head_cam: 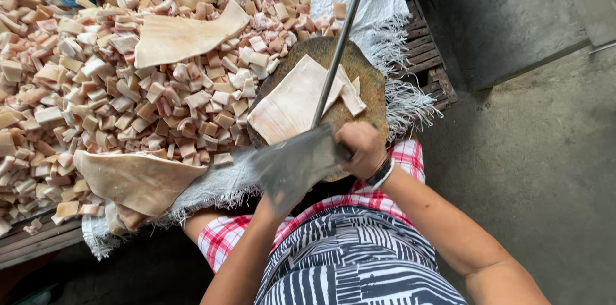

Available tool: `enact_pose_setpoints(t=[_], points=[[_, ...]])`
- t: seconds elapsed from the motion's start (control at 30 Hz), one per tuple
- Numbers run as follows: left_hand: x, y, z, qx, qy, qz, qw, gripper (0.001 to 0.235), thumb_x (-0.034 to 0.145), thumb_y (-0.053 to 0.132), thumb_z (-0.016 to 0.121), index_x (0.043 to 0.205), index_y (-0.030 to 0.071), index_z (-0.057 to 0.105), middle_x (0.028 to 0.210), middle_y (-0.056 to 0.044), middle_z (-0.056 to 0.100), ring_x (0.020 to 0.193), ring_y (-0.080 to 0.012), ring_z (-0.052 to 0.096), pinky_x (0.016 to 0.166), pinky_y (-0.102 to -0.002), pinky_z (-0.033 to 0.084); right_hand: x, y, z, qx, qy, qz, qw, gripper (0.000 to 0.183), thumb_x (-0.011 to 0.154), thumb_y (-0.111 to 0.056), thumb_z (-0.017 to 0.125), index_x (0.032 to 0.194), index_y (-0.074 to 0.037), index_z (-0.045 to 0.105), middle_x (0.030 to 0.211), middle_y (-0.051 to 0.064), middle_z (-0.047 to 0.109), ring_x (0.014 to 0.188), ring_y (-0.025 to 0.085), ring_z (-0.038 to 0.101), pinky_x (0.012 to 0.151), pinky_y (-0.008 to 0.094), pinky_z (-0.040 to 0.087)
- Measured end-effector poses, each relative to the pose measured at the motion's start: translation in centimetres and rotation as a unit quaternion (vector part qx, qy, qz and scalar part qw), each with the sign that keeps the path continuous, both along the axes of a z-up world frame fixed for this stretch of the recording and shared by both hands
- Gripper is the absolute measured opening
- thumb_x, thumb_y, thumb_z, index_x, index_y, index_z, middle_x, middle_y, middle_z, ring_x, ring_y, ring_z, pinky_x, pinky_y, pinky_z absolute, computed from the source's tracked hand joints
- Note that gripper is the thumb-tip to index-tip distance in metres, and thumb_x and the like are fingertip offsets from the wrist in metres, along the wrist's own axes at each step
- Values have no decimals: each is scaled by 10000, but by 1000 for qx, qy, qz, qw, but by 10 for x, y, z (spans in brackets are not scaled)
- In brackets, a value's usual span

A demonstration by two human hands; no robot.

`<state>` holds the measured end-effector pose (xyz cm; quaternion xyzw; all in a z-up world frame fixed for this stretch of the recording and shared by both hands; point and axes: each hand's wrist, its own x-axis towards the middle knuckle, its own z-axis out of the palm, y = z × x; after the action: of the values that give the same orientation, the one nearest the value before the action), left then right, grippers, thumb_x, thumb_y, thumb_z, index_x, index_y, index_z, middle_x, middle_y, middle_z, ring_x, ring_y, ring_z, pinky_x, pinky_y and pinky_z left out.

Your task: The person cuts large slabs of pork skin and fat into strips and then into small cubes using a cleaver on a wooden chopping board.

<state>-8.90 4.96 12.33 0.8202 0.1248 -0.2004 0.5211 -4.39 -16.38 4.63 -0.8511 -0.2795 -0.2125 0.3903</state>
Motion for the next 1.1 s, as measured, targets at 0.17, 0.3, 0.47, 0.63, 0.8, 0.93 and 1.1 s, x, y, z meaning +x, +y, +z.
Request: enact_pose_setpoints(t=[0.17, 0.3, 0.47, 0.63, 0.8, 0.93, 1.1], points=[[6, 25, 2, 103, -25, 17, 994, 212, 875, 240, 705, 980, 56, 723, 752, -142, 686, 640, -273, 653, 579, -418, 508, 30, -54, 29, 177, 465, -93, 862, 234, 726, -17, 682, 914, -137, 609, 709, 33, 619, 595, 127, 609, 562, 320, 525], [-2, 33, 4, 268, -133, -48, 953, 206, 800, 246, 727, 944, 98, 738, 822, -196, 716, 805, -412, 681, 696, -513, 515, 17, -101, 43, 437, 654, 216, 579, 166, 694, 4, 689, 798, -45, 570, 642, 68, 595, 489, 169, 551, 487, 363, 490], [4, 13, 2, 240, -111, -48, 963, 243, 778, 282, 749, 942, 104, 726, 840, -197, 724, 827, -415, 685, 713, -510, 522, -22, -83, 41, 355, 739, 179, 544, 199, 625, 26, 703, 761, -25, 566, 619, 92, 616, 462, 186, 560, 463, 340, 464], [5, 6, -2, 221, -129, -47, 966, 224, 803, 264, 723, 956, 100, 728, 854, -204, 719, 836, -417, 688, 715, -498, 531, -31, -90, 44, 308, 770, 176, 531, 191, 620, 21, 712, 739, -44, 577, 591, 76, 607, 445, 178, 564, 447, 332, 471], [8, 5, 7, 214, -129, -55, 967, 236, 796, 275, 715, 954, 101, 738, 841, -206, 718, 834, -410, 693, 713, -494, 533, 11, -99, 63, 472, 695, 247, 483, 159, 727, -8, 717, 776, -45, 571, 622, 53, 598, 495, 160, 575, 494, 349, 487], [12, -5, 3, 238, -77, -86, 965, 231, 834, 265, 727, 937, 58, 731, 828, -194, 728, 810, -384, 715, 729, -484, 539, -27, -60, 58, 142, 599, 83, 784, 134, 761, -45, 676, 791, -77, 550, 615, 87, 568, 530, 199, 568, 510, 375, 468], [8, -15, 5, 103, -151, -69, 981, 202, 859, 181, 685, 982, 28, 731, 824, -140, 726, 716, -267, 670, 652, -413, 542, -35, -36, 37, -93, 67, -26, 993, 159, 839, -125, 715, 820, -84, 562, 684, 86, 587, 644, 254, 615, 603, 412, 498]])
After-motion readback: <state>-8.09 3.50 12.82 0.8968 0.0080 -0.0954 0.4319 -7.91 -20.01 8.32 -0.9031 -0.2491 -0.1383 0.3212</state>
